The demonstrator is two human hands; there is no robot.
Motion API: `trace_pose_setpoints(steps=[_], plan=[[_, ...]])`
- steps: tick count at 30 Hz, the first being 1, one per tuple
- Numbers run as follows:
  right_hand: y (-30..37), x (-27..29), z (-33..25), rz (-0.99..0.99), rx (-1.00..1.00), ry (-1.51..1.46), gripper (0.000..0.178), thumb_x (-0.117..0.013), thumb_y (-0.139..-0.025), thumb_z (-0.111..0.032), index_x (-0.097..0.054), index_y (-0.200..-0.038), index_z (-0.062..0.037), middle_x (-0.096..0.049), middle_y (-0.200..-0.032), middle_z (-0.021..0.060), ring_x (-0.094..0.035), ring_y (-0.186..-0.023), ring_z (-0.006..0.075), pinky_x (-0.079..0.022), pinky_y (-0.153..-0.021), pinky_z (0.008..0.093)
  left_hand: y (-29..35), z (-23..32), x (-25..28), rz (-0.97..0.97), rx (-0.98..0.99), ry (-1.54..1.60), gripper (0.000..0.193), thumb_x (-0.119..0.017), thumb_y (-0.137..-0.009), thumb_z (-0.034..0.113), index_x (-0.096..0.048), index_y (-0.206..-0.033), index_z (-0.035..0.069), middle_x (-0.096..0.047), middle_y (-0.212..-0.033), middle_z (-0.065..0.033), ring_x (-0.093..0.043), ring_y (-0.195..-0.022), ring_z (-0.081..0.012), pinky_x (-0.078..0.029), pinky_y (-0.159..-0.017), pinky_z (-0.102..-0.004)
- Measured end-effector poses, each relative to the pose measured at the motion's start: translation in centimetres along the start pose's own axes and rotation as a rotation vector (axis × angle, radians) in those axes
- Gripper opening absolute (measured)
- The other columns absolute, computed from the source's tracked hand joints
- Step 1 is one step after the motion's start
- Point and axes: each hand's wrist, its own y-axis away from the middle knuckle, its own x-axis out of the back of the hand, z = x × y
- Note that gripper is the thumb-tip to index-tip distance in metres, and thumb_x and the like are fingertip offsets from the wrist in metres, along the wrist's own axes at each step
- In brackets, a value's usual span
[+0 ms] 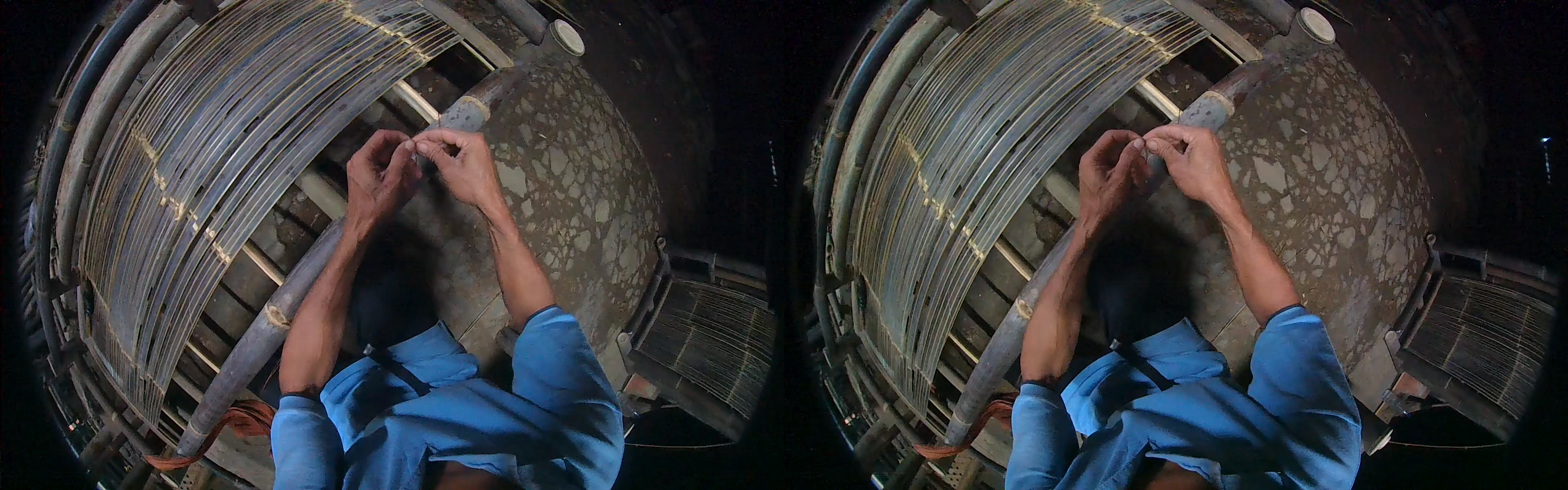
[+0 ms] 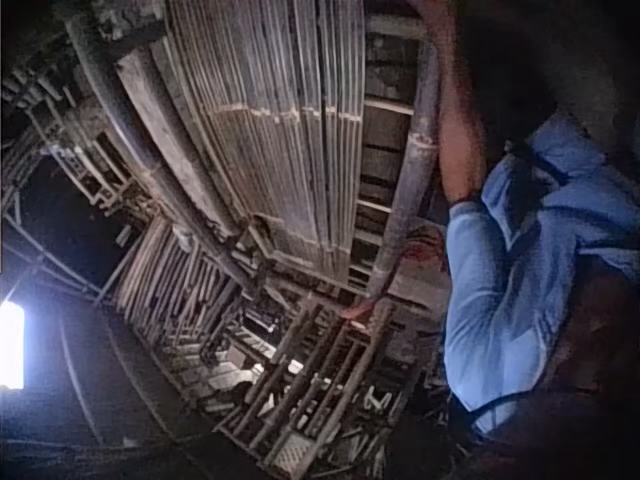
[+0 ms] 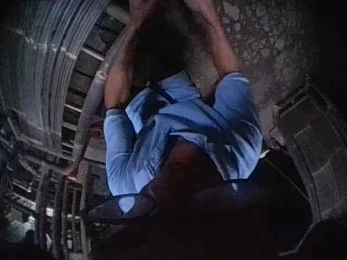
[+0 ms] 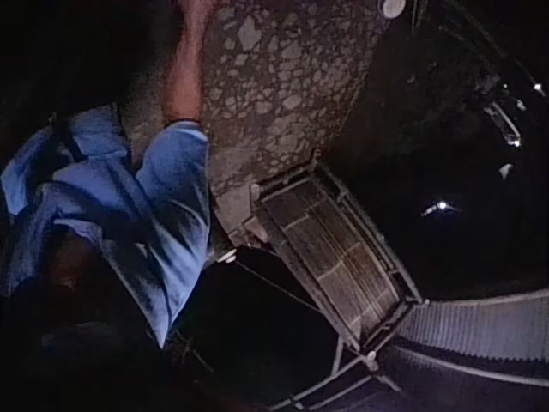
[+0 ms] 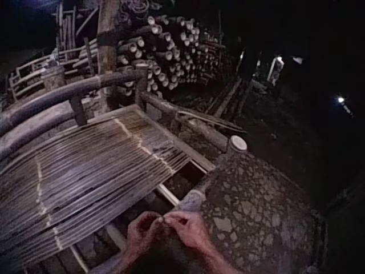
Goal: The person weaves bamboo strips through a vertical frame, using a thin string to tie and secure the horizontal strips to the vertical structure.
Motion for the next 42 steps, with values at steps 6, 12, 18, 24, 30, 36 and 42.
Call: trace_pose_setpoints(steps=[6, 12, 18, 24, 30, 36, 42], plan=[[-0.9, 1.1, 2.0, -0.156, -0.085, -0.354, 0.020, -0.066, -0.097, -0.019, -0.072, -0.104, -0.0011, -0.072, -0.094, 0.0023, -0.061, -0.085, 0.0087, -0.049, -0.077, 0.0275, 0.0, -0.4, -0.7, 0.132, -0.214, -0.421, 0.017, -0.070, -0.093, 0.015, -0.066, -0.104, 0.003, -0.067, -0.069, -0.0036, -0.058, -0.059, -0.0070, -0.048, -0.058, -0.0241], [-0.8, 1.4, 1.5, -0.159, -0.139, -0.399, 0.018, -0.067, -0.096, -0.016, -0.072, -0.103, -0.0004, -0.071, -0.094, 0.0012, -0.060, -0.086, 0.0072, -0.049, -0.078, 0.0259, 0.3, -0.9, -0.7, 0.233, -0.643, -0.697, 0.015, -0.074, -0.085, 0.010, -0.069, -0.099, 0.009, -0.067, -0.067, -0.0089, -0.060, -0.048, -0.0164, -0.049, -0.051, -0.0284], [-1.0, 1.0, 0.9, -0.103, -0.076, -0.371, 0.015, -0.070, -0.094, -0.013, -0.073, -0.103, -0.0013, -0.069, -0.086, -0.0006, -0.057, -0.078, 0.0053, -0.048, -0.072, 0.0237, 0.0, -0.9, -0.2, 0.218, -0.789, -0.796, 0.014, -0.074, -0.088, 0.012, -0.073, -0.102, 0.008, -0.073, -0.079, -0.0080, -0.068, -0.062, -0.0119, -0.053, -0.057, -0.0253], [0.2, 1.8, 1.5, -0.041, -0.110, -0.088, 0.020, -0.077, -0.086, -0.015, -0.076, -0.105, -0.0086, -0.057, -0.073, -0.0046, -0.044, -0.063, 0.0055, -0.037, -0.058, 0.0229, -0.4, -0.3, -0.4, 0.231, -0.232, -0.388, 0.017, -0.072, -0.091, 0.015, -0.070, -0.102, 0.001, -0.072, -0.083, -0.0055, -0.065, -0.077, -0.0091, -0.051, -0.067, -0.0236], [-0.2, 2.6, -0.1, -0.039, 0.140, 0.091, 0.016, -0.081, -0.082, -0.017, -0.077, -0.095, -0.0087, -0.050, -0.077, 0.0005, -0.048, -0.072, 0.0106, -0.042, -0.065, 0.0273, -0.9, 1.2, -0.7, 0.021, -0.124, -0.145, 0.020, -0.065, -0.097, 0.021, -0.070, -0.103, 0.003, -0.061, -0.073, 0.0031, -0.049, -0.061, -0.0040, -0.039, -0.053, -0.0226], [-0.6, 2.5, 0.3, -0.074, 0.480, 0.095, 0.011, -0.079, -0.084, -0.016, -0.076, -0.093, -0.0110, -0.050, -0.099, 0.0029, -0.047, -0.093, 0.0140, -0.042, -0.078, 0.0285, -3.1, 0.3, 1.5, -0.363, 0.423, 0.213, 0.025, -0.058, -0.100, 0.026, -0.068, -0.108, 0.005, -0.053, -0.066, 0.0054, -0.037, -0.048, -0.0043, -0.028, -0.044, -0.0229], [-1.1, 2.0, 0.7, 0.093, 0.125, -0.204, 0.013, -0.074, -0.090, -0.011, -0.071, -0.101, -0.0059, -0.058, -0.090, -0.0024, -0.049, -0.076, 0.0065, -0.043, -0.069, 0.0242, -2.8, 1.2, -1.4, -0.107, 0.185, 0.242, 0.021, -0.063, -0.098, 0.023, -0.067, -0.102, 0.003, -0.059, -0.069, 0.0017, -0.050, -0.049, -0.0072, -0.037, -0.046, -0.0232]])
